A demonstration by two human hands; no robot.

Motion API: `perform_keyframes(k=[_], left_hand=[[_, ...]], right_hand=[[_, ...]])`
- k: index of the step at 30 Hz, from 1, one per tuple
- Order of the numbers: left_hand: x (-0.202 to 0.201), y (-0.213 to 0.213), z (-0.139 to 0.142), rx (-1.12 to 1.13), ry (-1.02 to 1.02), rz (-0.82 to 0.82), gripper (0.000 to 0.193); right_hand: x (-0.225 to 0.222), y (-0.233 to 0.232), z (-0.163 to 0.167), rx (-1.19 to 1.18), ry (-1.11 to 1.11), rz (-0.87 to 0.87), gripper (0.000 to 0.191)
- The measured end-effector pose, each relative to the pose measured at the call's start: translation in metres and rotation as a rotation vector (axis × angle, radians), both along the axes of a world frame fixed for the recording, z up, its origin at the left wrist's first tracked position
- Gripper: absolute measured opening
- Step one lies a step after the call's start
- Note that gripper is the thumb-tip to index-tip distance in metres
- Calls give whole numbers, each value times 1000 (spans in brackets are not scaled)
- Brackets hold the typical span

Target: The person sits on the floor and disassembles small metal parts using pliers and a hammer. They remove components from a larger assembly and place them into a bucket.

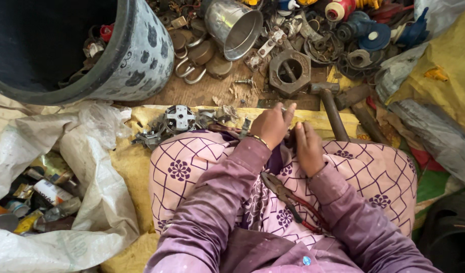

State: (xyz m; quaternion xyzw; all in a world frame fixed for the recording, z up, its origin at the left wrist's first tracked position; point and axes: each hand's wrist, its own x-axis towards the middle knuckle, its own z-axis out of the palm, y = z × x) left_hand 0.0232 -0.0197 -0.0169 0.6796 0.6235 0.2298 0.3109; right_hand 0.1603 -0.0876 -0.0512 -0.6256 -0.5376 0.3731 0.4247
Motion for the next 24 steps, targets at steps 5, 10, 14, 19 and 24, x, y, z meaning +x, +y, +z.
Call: perform_keyframes(k=[5,10,14,19,24], left_hand=[[-3,7,-17,-25,-30,36,66],[1,5,-23,-10,-27,22,66],[0,4,-22,16,2,-37,64],[-3,4,-15,-40,23,15,62],[-4,4,-10,-67,22,22,61]], right_hand=[[-12,-11,26,389,-382,140,17],[-11,-8,7,274,-529,117,17],[1,2,-12,-29,-3,106,20],[3,3,-7,144,-36,178,23],[-6,1,14,-79,-79,130,24]])
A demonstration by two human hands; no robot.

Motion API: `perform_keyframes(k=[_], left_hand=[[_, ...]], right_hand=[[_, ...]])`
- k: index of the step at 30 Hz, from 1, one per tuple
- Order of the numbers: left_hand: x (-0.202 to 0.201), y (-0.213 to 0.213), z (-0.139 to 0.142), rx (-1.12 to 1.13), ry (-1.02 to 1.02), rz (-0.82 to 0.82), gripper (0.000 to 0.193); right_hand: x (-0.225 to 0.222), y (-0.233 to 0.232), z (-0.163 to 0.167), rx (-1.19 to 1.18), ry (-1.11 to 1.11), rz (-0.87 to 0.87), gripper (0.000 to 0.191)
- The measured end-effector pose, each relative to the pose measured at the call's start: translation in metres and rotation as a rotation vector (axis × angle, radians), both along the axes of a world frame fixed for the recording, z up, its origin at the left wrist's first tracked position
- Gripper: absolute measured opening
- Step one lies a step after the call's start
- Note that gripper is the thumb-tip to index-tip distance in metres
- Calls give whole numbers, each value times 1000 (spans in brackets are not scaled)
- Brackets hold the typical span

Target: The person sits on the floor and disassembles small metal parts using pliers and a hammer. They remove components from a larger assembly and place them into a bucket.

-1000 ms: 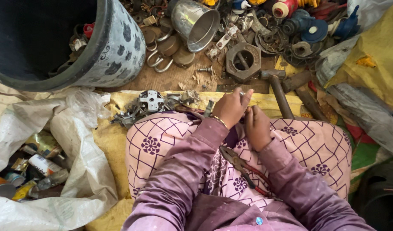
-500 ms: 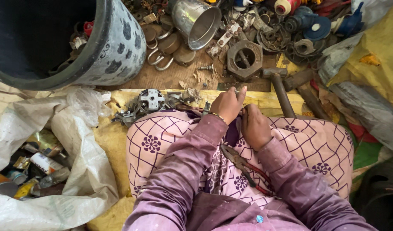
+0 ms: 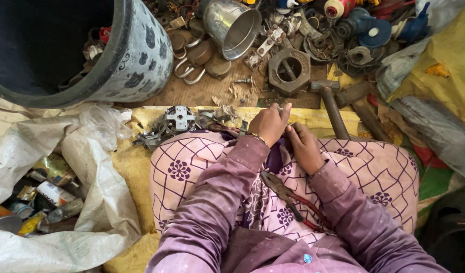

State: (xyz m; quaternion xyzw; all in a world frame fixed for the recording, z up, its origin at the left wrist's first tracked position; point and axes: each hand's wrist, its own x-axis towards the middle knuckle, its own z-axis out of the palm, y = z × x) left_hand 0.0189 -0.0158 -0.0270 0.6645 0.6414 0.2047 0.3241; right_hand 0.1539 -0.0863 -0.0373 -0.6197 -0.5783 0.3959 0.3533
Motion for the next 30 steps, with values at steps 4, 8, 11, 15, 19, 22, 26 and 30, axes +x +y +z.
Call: perform_keyframes(k=[4,8,11,15,19,22,26,30], left_hand=[[2,4,-12,-30,-54,37,60],[-2,22,-35,-50,-158,-26,64],[-3,39,-43,-119,-363,-17,71],[-7,48,-37,-233,-722,-4,84],[-15,58,-25,-314,-981,87,92],[-24,67,-24,-188,-1034,96,98],[-33,76,-24,-191,-1314,44,91],[-30,77,-18,-185,-1551,162,74]], right_hand=[[-4,-5,14,371,-278,33,13],[4,1,24,603,-472,209,11],[17,16,25,562,-475,229,19],[46,33,12,375,-236,33,27],[71,37,-20,199,-330,-41,28],[73,38,-45,84,-519,214,31],[56,52,-50,-48,-632,387,31],[29,66,-28,143,-348,247,34]])
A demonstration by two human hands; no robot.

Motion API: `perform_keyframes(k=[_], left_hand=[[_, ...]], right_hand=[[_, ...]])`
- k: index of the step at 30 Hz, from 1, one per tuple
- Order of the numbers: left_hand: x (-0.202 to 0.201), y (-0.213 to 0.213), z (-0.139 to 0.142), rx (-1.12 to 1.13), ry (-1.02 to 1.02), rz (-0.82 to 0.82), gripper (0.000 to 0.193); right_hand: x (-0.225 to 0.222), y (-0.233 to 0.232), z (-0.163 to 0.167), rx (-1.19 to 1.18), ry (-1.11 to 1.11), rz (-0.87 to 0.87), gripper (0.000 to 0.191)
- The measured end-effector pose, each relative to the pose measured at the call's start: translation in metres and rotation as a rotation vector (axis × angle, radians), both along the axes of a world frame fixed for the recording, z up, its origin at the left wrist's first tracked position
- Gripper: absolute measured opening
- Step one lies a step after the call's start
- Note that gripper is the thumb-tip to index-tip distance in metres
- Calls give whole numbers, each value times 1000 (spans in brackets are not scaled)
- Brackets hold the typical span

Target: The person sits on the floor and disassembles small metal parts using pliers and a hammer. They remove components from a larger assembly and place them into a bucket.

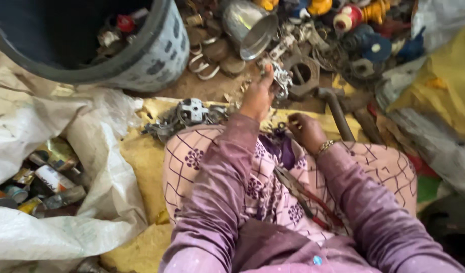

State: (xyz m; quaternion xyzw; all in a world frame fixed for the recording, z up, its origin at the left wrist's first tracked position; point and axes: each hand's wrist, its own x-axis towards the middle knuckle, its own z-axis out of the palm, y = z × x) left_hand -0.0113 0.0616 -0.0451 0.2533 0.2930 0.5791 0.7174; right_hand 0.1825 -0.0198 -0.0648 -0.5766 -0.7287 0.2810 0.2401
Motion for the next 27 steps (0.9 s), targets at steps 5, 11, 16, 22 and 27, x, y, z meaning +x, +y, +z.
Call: perform_keyframes(k=[5,11,16,22,27], left_hand=[[6,0,-12,-126,-38,-94,66],[20,4,-47,-199,433,15,83],[23,1,-36,212,938,465,86],[21,-13,-3,27,1011,172,84],[15,-15,-1,29,1003,139,77]], right_hand=[[-27,-1,28,347,297,-6,62],[-40,0,14,-182,652,-253,44],[-35,39,7,-154,488,-499,42],[-34,86,0,-150,949,-533,32],[-34,86,-22,-65,322,-636,28]])
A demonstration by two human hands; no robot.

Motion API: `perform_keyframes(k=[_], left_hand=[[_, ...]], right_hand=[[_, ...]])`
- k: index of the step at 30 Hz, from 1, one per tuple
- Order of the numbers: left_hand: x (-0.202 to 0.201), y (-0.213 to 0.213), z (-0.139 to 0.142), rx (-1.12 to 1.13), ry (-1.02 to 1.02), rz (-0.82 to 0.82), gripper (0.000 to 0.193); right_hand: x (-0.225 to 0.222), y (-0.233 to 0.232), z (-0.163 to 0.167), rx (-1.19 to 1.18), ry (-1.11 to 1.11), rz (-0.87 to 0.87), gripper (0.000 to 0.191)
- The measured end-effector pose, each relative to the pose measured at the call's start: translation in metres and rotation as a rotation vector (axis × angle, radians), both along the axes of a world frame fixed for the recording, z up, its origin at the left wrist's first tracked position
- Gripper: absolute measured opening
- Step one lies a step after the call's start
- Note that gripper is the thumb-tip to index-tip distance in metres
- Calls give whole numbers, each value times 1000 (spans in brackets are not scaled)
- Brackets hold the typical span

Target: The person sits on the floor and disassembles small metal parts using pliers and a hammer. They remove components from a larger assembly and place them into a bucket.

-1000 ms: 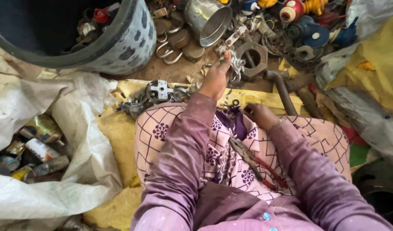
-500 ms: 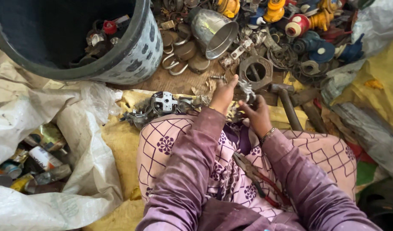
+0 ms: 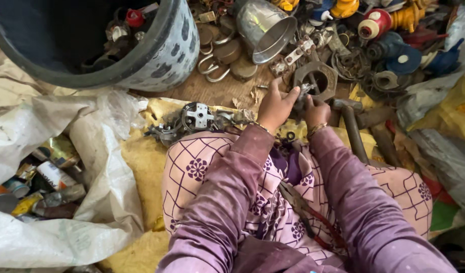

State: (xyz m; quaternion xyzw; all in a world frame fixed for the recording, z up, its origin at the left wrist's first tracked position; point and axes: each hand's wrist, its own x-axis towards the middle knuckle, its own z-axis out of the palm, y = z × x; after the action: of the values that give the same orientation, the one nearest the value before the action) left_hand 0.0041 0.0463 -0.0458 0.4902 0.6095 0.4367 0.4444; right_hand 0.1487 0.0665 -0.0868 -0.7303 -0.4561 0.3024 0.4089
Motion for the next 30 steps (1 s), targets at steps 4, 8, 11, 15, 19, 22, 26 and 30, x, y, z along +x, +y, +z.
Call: perform_keyframes(k=[4,8,11,15,19,22,26,30], left_hand=[[5,-3,-3,80,74,-12,73],[5,-6,-2,83,77,-25,71],[-2,-6,2,120,121,7,63],[-15,-1,6,323,-3,153,44],[-23,5,9,315,-281,235,28],[-22,7,13,274,-404,212,25],[-20,3,18,208,-378,196,26],[-17,3,20,262,-384,180,27]], right_hand=[[7,-20,-6,246,-518,27,23],[-4,-31,9,457,-508,353,43],[-24,-24,14,469,-807,644,41],[-44,-16,4,428,-1024,823,54],[-49,-10,-3,270,-1215,779,45],[-46,0,-1,419,-1237,717,50],[-29,10,-2,364,-965,663,49],[4,10,-2,379,-680,578,54]])
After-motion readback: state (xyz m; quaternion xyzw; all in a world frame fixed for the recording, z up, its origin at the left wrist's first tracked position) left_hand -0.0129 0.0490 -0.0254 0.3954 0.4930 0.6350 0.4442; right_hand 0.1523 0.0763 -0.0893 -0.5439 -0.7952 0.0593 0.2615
